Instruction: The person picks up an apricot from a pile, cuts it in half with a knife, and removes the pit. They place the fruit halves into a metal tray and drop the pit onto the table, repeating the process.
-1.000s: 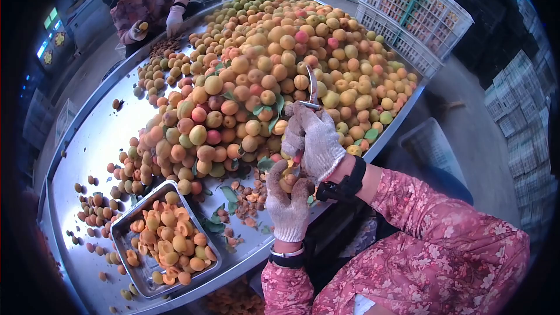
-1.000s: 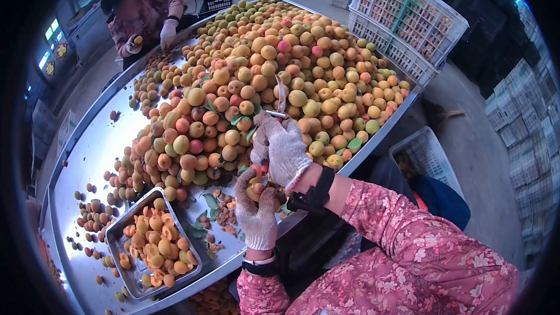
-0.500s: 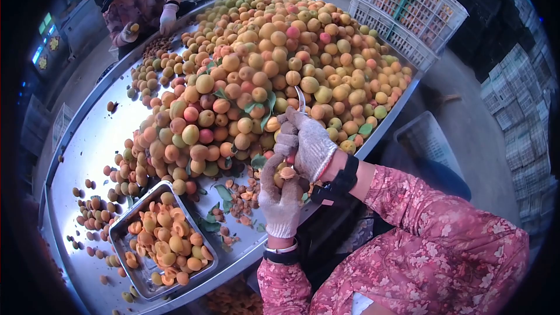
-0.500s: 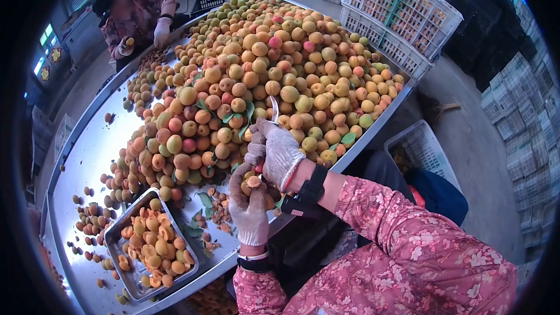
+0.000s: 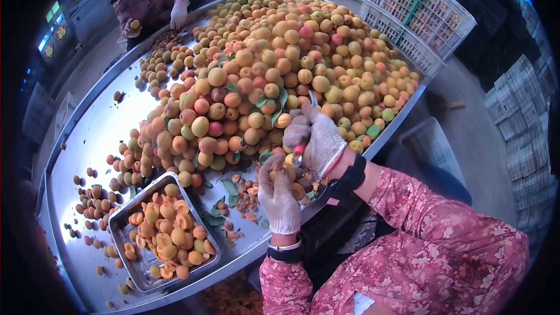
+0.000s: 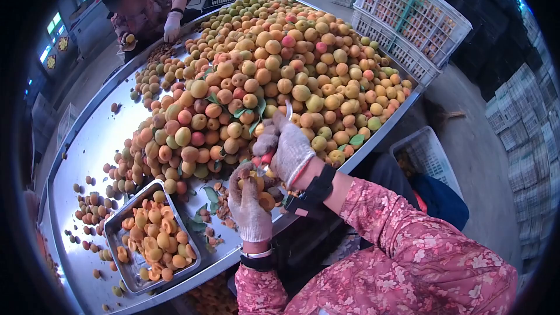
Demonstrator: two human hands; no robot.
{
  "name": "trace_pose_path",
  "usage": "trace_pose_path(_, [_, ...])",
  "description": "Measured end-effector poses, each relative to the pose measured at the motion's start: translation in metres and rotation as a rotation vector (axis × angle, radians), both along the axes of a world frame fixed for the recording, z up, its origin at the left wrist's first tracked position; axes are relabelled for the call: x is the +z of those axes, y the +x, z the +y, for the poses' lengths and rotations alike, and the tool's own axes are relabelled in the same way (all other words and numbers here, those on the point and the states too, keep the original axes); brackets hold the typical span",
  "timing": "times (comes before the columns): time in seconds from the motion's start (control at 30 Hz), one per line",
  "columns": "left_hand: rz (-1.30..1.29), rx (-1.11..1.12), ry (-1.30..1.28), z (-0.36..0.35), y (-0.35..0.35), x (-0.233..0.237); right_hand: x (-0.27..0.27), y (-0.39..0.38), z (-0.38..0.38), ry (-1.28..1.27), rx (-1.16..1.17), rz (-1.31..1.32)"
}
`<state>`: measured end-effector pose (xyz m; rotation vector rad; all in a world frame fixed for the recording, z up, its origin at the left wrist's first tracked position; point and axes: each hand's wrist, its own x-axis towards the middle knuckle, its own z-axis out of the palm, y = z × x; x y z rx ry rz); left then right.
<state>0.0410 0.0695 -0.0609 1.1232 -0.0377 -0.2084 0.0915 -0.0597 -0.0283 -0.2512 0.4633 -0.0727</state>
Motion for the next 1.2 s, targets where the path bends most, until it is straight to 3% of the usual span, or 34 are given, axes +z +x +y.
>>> trace_pose_path(0.17, [0.104,-0.028,-0.062,0.005,0.005,-0.001,0.015,0.000,-0.007,-0.188,-0.035,-0.064])
trace_pose_path(0.2, [0.297,-0.071,-0.286,0.005,0.005,-0.001,0.015,-0.003,-0.007,-0.296,0.014,-0.081])
trace_pose_path(0.33, [0.504,-0.143,-0.542,0.006,0.009,-0.002,0.016,-0.021,-0.001,-0.619,0.174,-0.085])
trace_pose_path(0.4, [0.457,-0.118,-0.516,0.006,0.009,-0.002,0.016,-0.026,0.007,-0.907,0.159,0.004])
trace_pose_path(0.43, [0.408,-0.097,-0.488,0.005,0.010,-0.001,0.015,-0.029,0.008,-0.907,0.163,0.002])
trace_pose_path(0.47, [0.406,-0.094,-0.489,0.002,0.011,-0.003,0.015,-0.032,0.008,-1.062,0.290,-0.016])
trace_pose_path(0.53, [0.309,0.172,-0.362,-0.006,0.012,-0.009,0.017,-0.037,0.010,-1.293,0.512,-0.048])
trace_pose_path(0.57, [0.306,0.184,-0.364,-0.005,0.013,-0.010,0.009,-0.039,0.013,-1.342,0.481,-0.135])
trace_pose_path(0.63, [0.266,0.091,-0.279,0.004,0.013,-0.012,0.004,-0.038,0.013,-1.655,0.525,-0.242])
trace_pose_path(0.67, [0.168,0.160,-0.265,0.003,0.011,-0.009,0.006,-0.037,0.014,-1.849,0.464,-0.363])
trace_pose_path(0.7, [0.071,0.273,-0.188,-0.001,0.008,-0.010,0.011,-0.041,0.016,-1.821,0.593,-0.267])
trace_pose_path(0.8, [0.208,0.212,-0.447,0.006,0.015,-0.022,0.010,-0.047,0.027,-2.005,0.522,-0.342])
trace_pose_path(0.9, [0.322,0.282,-0.657,0.004,0.019,-0.030,-0.005,-0.045,0.035,-1.913,0.470,-0.365])
trace_pose_path(1.1, [0.413,0.382,-0.592,0.013,0.024,-0.025,-0.008,-0.031,0.044,-1.981,0.561,-0.356])
trace_pose_path(1.2, [0.368,0.377,-0.642,0.016,0.025,-0.026,-0.017,-0.022,0.055,-2.110,0.422,-0.525])
